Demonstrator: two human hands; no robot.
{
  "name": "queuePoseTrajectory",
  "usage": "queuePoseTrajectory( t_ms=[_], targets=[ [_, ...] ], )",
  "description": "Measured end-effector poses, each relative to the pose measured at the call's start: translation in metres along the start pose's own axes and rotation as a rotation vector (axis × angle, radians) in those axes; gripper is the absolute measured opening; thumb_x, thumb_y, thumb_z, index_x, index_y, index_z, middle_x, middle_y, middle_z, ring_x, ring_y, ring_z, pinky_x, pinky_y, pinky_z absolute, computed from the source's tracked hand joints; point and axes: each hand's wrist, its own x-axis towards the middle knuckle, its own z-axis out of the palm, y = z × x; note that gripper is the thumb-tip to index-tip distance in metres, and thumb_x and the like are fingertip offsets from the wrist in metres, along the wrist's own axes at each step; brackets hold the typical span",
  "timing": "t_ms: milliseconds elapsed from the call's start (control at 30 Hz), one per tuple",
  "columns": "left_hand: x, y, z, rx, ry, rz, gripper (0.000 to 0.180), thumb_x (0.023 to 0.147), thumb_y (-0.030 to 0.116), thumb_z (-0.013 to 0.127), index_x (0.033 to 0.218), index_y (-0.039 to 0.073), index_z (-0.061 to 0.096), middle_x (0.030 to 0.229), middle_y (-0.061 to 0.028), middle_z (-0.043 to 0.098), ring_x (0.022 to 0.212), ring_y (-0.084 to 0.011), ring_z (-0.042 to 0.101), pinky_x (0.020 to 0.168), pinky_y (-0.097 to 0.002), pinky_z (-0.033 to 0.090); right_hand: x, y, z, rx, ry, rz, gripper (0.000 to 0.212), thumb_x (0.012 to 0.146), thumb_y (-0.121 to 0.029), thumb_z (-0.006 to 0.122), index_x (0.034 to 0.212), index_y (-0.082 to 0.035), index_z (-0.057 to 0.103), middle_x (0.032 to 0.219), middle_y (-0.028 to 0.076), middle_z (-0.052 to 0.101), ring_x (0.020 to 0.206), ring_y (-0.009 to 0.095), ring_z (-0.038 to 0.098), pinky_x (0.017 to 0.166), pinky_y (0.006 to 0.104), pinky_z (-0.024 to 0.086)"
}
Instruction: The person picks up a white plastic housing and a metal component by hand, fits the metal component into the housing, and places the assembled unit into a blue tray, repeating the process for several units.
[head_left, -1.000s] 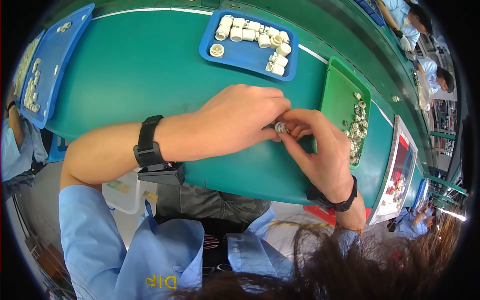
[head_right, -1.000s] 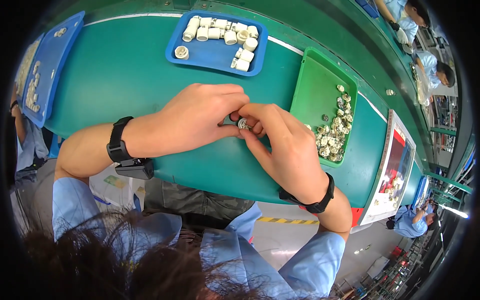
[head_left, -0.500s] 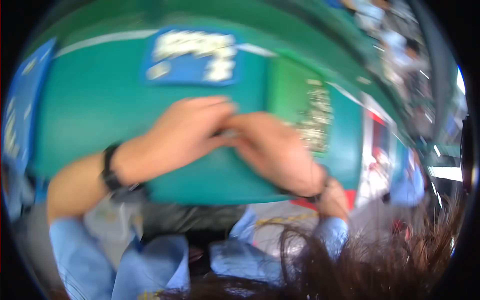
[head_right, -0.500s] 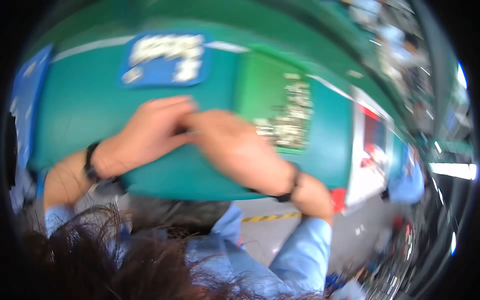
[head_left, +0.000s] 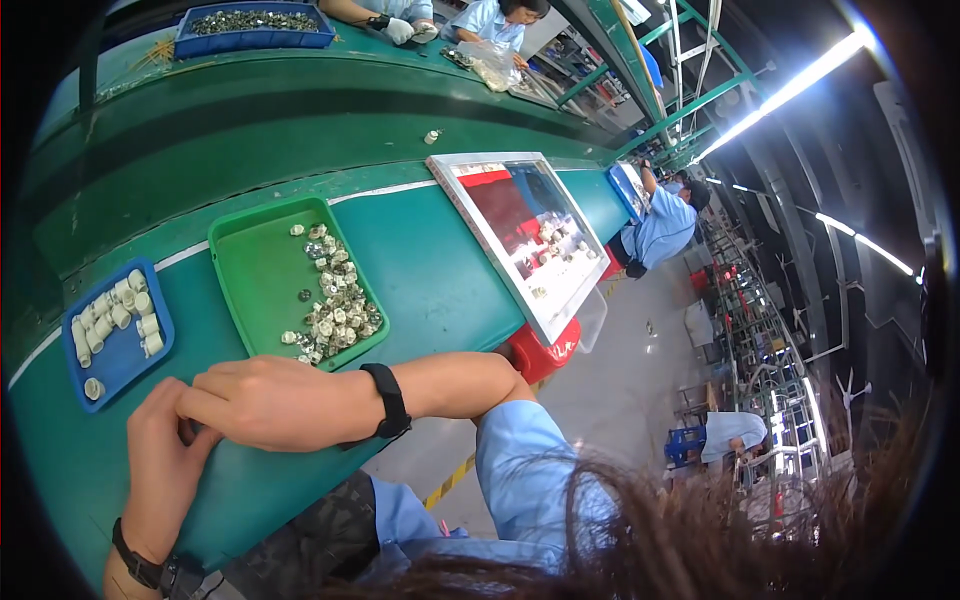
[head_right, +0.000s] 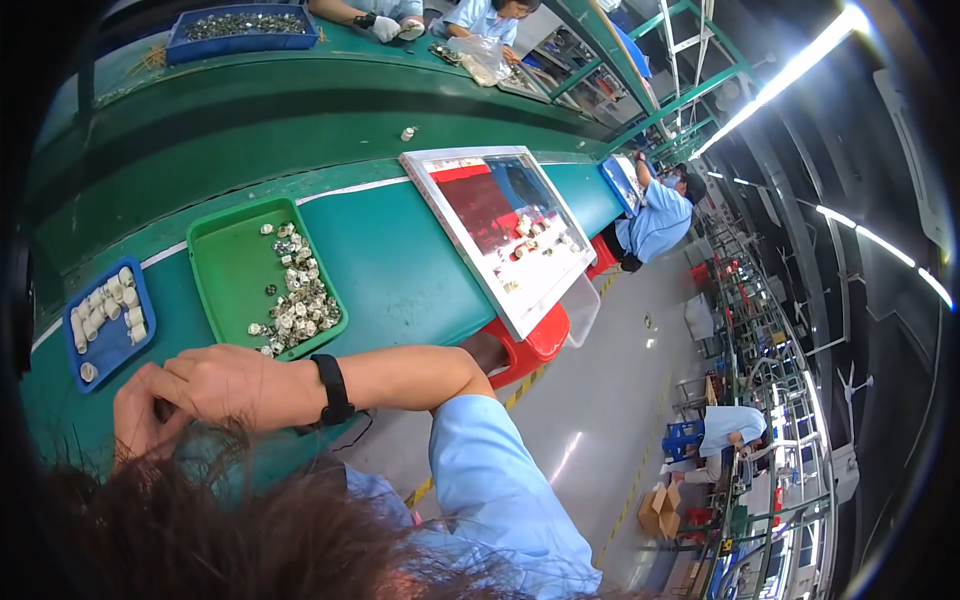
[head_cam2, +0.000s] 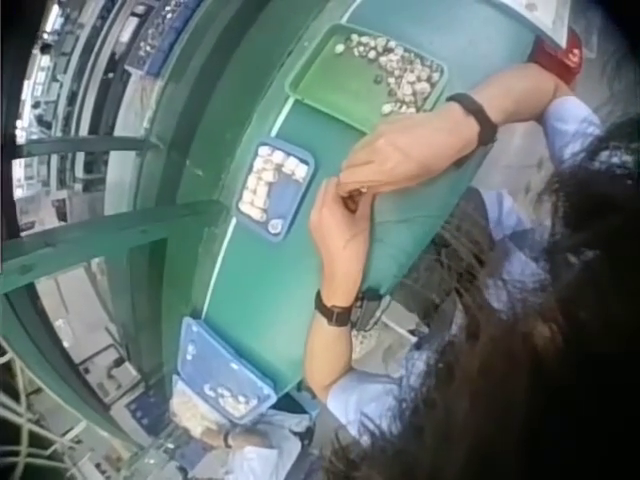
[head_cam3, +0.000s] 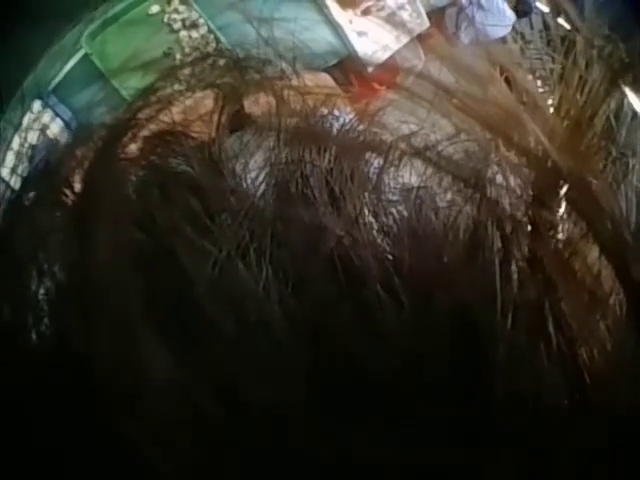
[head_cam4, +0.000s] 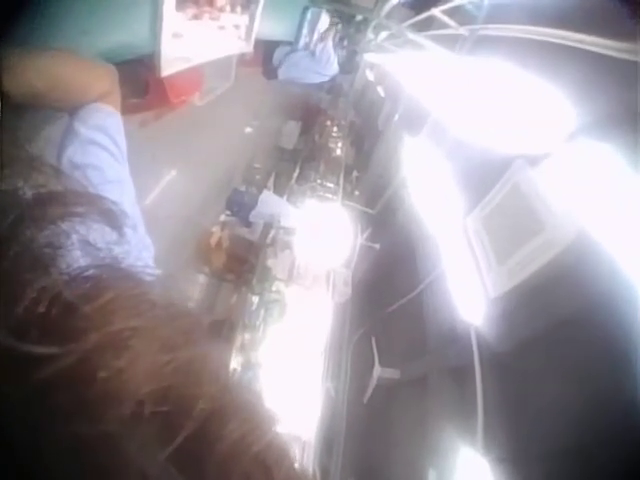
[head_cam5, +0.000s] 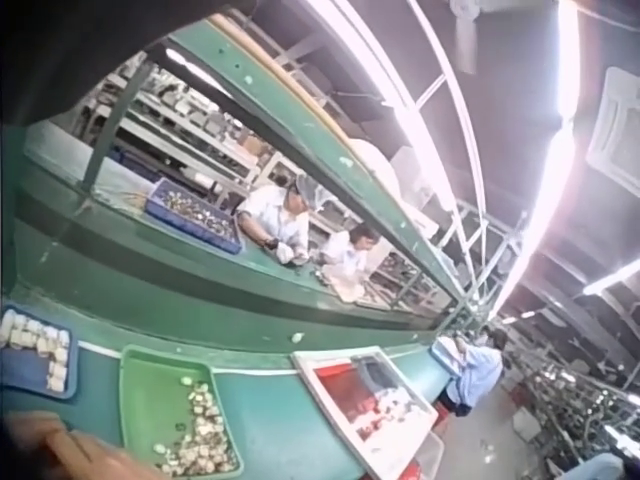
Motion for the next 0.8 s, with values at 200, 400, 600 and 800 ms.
queuePoseTrajectory(
  t_ms=[200, 400, 600, 800],
  targets=[
    [-0.0008, 0.0036, -0.0003, 0.011, -0.003, -0.038, 0.032, 0.074, -0.004, 0.086, 0.084, -0.001, 0.056, 0.077, -0.0120, 0.051, 0.057, -0.0249, 0.048, 0.053, -0.0376, 0.038, 0.0008, 0.0020, 0.0060, -0.015, -0.003, -0.020, 0.019, 0.089, -0.007, 0.065, 0.106, -0.003, 0.057, 0.089, 0.011, 0.060, 0.083, 0.029, 0.067, 0.065, 0.0415, 0.056],
    [0.0009, 0.0062, -0.0018, 0.014, -0.017, 0.004, 0.029, 0.075, -0.007, 0.082, 0.085, -0.002, 0.056, 0.078, -0.0130, 0.051, 0.058, -0.0253, 0.050, 0.053, -0.0369, 0.040, 0.0013, 0.0002, 0.0022, -0.023, -0.014, -0.028, 0.020, 0.087, -0.007, 0.065, 0.105, -0.003, 0.056, 0.089, 0.011, 0.060, 0.083, 0.029, 0.066, 0.063, 0.0405, 0.055],
    [-0.0005, 0.0058, -0.0024, 0.008, -0.029, -0.014, 0.028, 0.075, -0.007, 0.081, 0.086, -0.002, 0.056, 0.078, -0.0136, 0.051, 0.058, -0.0264, 0.052, 0.053, -0.0374, 0.041, 0.0005, -0.0020, 0.0042, -0.025, -0.035, -0.006, 0.022, 0.086, -0.007, 0.066, 0.104, -0.002, 0.056, 0.090, 0.011, 0.060, 0.083, 0.029, 0.066, 0.063, 0.0403, 0.055],
    [-0.0027, 0.0038, -0.0045, 0.020, -0.047, -0.077, 0.029, 0.074, -0.006, 0.082, 0.087, -0.001, 0.057, 0.079, -0.0142, 0.052, 0.060, -0.0290, 0.054, 0.055, -0.0385, 0.043, 0.0028, -0.0011, 0.0078, -0.024, -0.054, 0.023, 0.023, 0.085, -0.006, 0.066, 0.105, -0.002, 0.056, 0.092, 0.012, 0.061, 0.087, 0.030, 0.067, 0.066, 0.0416, 0.057]
  ],
)
